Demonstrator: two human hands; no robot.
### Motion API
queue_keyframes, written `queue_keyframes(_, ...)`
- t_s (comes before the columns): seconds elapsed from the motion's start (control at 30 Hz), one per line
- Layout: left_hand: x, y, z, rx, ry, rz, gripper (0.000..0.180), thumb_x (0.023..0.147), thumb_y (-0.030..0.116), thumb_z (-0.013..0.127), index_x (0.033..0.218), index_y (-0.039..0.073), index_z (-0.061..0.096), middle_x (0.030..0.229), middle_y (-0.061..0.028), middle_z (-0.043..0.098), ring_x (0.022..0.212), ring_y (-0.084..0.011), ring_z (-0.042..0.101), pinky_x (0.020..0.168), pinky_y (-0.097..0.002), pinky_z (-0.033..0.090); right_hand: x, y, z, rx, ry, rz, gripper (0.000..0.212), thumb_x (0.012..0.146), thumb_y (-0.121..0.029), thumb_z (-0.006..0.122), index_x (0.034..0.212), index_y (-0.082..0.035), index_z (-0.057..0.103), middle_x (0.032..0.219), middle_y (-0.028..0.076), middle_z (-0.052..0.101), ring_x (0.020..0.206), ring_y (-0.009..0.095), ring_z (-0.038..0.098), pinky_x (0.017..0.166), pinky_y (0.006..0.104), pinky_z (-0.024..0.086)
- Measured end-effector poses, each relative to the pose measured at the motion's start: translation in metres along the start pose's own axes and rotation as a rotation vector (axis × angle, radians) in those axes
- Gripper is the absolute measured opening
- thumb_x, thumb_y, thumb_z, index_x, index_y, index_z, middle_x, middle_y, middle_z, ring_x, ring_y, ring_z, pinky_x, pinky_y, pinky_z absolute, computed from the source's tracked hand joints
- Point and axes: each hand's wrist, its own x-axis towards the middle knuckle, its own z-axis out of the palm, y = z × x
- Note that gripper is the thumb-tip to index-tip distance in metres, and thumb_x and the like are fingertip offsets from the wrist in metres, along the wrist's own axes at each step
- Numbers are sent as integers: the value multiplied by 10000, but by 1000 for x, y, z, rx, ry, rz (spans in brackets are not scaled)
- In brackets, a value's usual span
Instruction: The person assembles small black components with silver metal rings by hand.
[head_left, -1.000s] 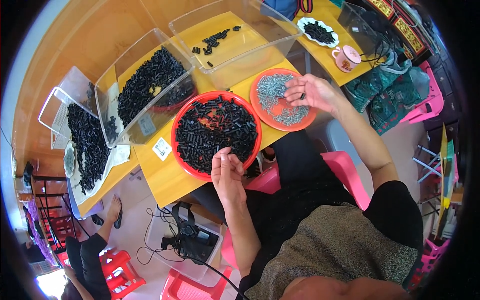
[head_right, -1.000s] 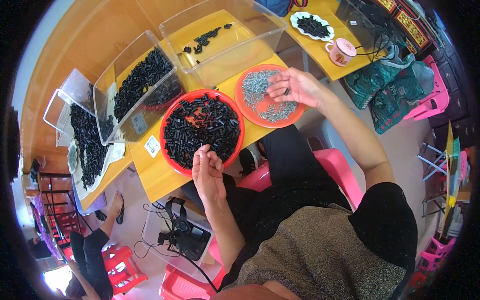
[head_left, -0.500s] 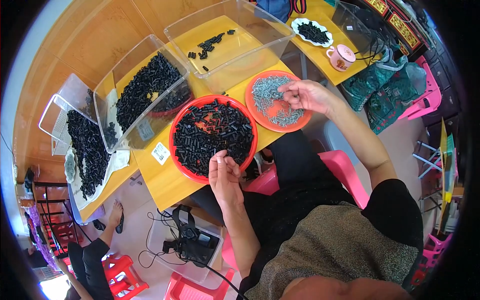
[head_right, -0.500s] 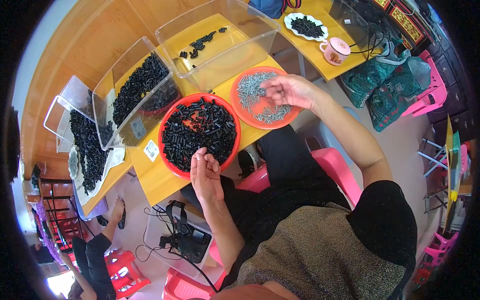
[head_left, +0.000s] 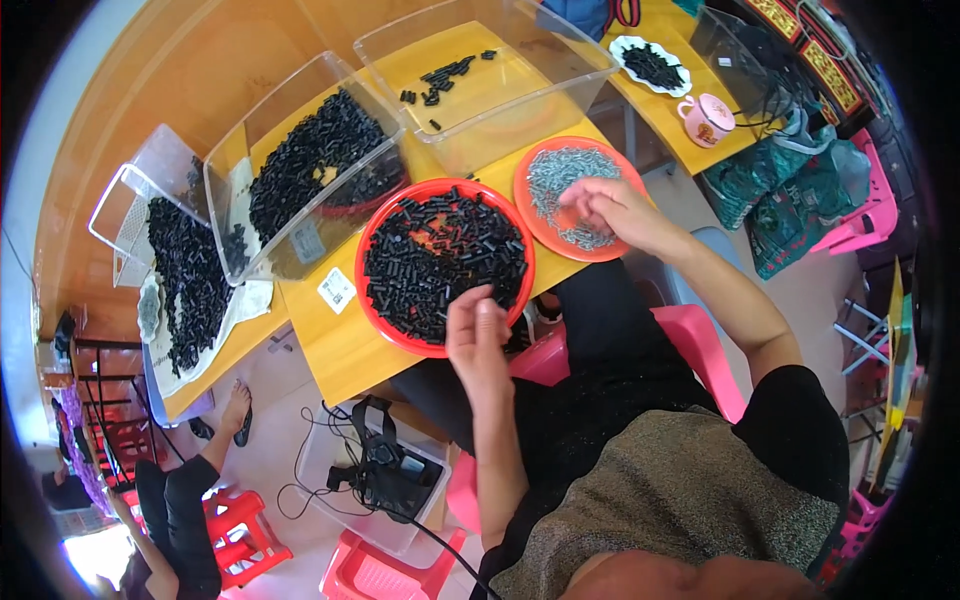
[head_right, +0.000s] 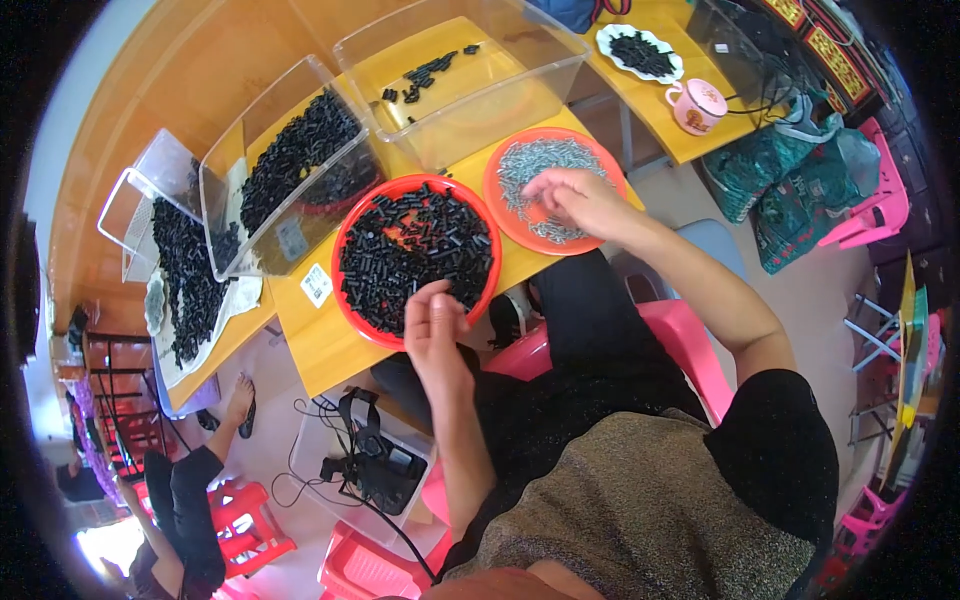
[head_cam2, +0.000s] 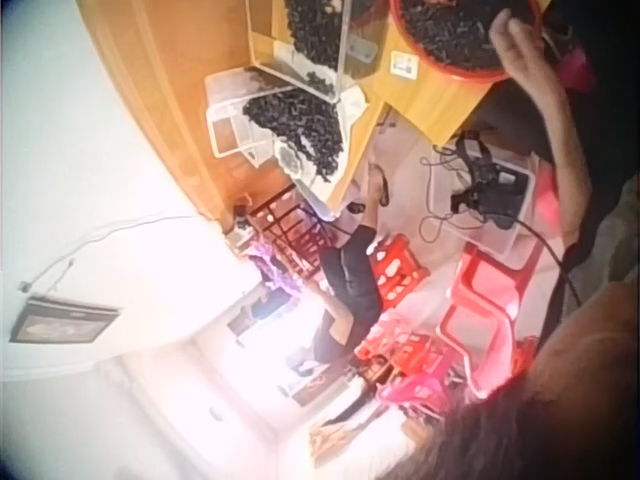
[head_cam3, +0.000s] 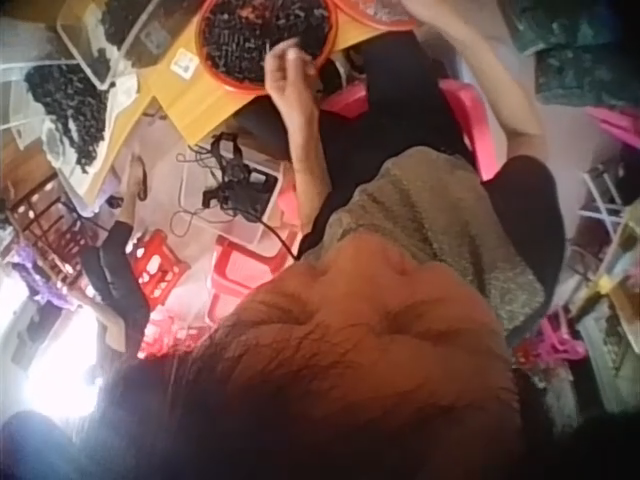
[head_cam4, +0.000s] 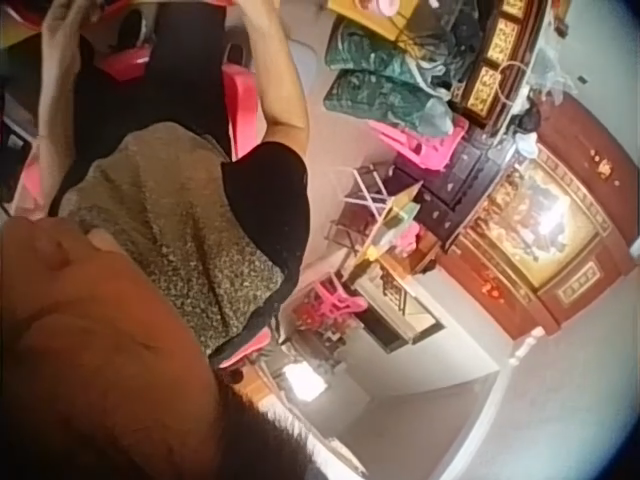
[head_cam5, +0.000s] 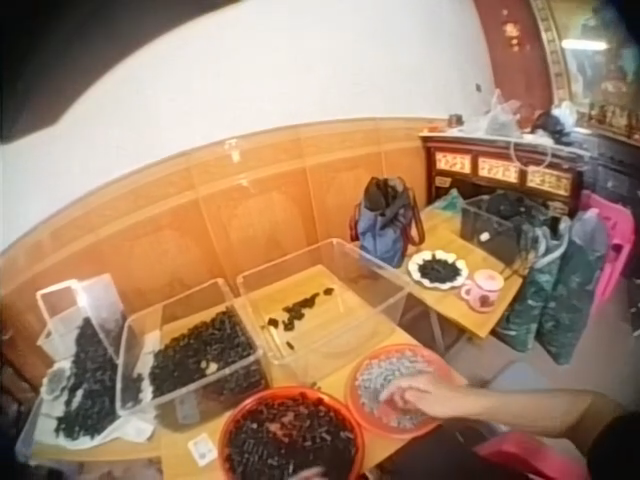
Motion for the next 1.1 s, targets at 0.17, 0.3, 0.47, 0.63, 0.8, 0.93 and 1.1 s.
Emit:
queue_keyframes(0.17, -18, 6, 31, 677, -89, 445, 274, 755, -6, 688, 1016, 20, 608, 823, -65, 556, 605, -119, 505, 545, -231, 429, -33, -39, 56, 753, -239, 261, 358, 896, 53, 363, 1220, -32, 491, 1006, 55, 555, 855, 108, 586, 715, 241, 488)
queue_keyframes(0.3, -15, -5, 30, 805, -88, 621, 292, 736, -10, 686, 1016, 29, 616, 829, -85, 572, 634, -187, 563, 564, -290, 467, -51, -53, 76, 885, -210, 373, 375, 921, 10, 390, 1287, -40, 454, 1128, 99, 577, 991, 119, 568, 753, 211, 462)
queue_keyframes(0.47, -16, 4, 28, 856, -199, 589, 276, 748, -29, 655, 1015, 33, 624, 828, -106, 593, 701, -227, 608, 609, -320, 488, -59, -53, 73, 1149, -199, 411, 411, 920, -20, 373, 1330, 2, 391, 1223, 175, 538, 1108, 181, 536, 857, 266, 460)
queue_keyframes(0.63, -17, 1, 31, 812, -242, 559, 260, 770, -22, 626, 1023, 39, 622, 850, -119, 595, 732, -263, 611, 627, -346, 493, -65, -48, 69, 1124, -212, 394, 418, 914, -13, 366, 1330, -2, 404, 1215, 139, 554, 1051, 148, 560, 846, 258, 461)
queue_keyframes(0.8, -18, -4, 26, 833, -210, 492, 236, 782, -22, 618, 1013, 29, 627, 849, -127, 592, 718, -257, 620, 625, -331, 502, -38, -34, 24, -206, 99, -66, 167, 882, -139, 550, 935, 0, 626, 874, 89, 645, 810, 175, 609, 703, 325, 471)
queue_keyframes(0.93, -13, -5, 21, 517, -145, 251, 220, 797, -45, 622, 1013, -4, 633, 807, -20, 575, 670, -93, 547, 603, -221, 456, -6, 9, -15, -653, 267, -108, 112, 778, -128, 618, 822, -28, 647, 838, 135, 635, 809, 314, 611, 706, 410, 478)
queue_keyframes(1.1, -8, -3, 12, 23, -135, -133, 211, 816, -18, 628, 1026, 2, 633, 792, 16, 576, 684, -42, 519, 597, -172, 415, 3, 24, -13, -790, 239, -14, 103, 749, -178, 656, 746, -80, 685, 815, 129, 645, 778, 320, 625, 669, 434, 483)
